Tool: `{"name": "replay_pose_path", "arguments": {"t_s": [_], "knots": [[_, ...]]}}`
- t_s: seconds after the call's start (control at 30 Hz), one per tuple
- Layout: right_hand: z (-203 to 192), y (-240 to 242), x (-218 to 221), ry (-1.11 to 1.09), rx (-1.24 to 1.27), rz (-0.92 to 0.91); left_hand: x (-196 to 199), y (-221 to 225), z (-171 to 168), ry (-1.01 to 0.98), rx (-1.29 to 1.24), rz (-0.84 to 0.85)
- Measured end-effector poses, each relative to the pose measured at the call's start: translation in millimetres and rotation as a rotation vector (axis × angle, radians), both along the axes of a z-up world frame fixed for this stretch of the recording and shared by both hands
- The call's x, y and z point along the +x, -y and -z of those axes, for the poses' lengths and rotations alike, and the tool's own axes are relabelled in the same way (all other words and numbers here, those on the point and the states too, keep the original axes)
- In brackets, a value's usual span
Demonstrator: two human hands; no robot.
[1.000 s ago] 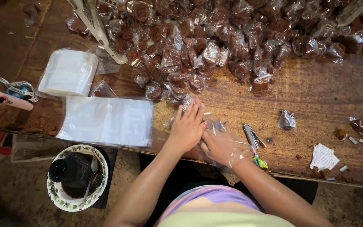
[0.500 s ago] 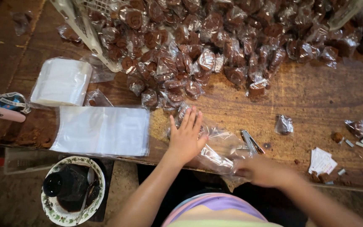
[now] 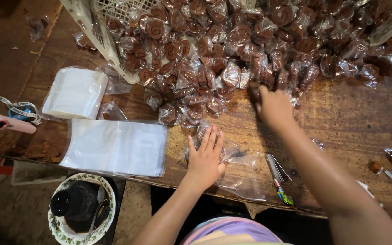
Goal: Packing individually wrapped small cakes into larger plastic bags and sealing them with a stapler.
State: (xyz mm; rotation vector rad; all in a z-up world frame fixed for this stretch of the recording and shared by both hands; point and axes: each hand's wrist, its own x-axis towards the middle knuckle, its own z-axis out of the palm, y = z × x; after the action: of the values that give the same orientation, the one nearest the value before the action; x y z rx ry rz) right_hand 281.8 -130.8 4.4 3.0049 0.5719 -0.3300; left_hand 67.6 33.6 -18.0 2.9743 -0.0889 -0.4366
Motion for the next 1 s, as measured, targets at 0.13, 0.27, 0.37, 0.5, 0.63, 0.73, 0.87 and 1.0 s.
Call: {"name": "replay_pose_path", "arguments": {"t_s": [0.13,0.27,0.37,0.5,0.63,0.73,0.87,1.0], "knots": [[2,-9,-18,-0.174,0.159,-0.114,0,-1,8,0.024,-0.005,0.000],[-87,-23,-33,-0.453,0.569,0.125,-5,0,21,0.133,0.016,0.017],[-99,-9,11,-0.128,0.869,0.240,-1,-1,22,0.137,0.004,0.008],[-95,5,68,0.200,0.811,0.091,-3,0,25,0.144,0.006,0.011],[-106,-11,86,0.010,0.309,-0.159,-4,1,32,0.204,0.015,0.001],[-102,-14,91,-0.155,-0.263,-0.182,-3,2,28,0.195,0.071,0.013],[-86,16,103,-0.034,-0.281,-0.245,-4,0,21,0.123,-0.008,-0.003],[-71,55,70,0.035,0.245,-0.014,-2,-1,27,0.187,0.018,0.006]]}}
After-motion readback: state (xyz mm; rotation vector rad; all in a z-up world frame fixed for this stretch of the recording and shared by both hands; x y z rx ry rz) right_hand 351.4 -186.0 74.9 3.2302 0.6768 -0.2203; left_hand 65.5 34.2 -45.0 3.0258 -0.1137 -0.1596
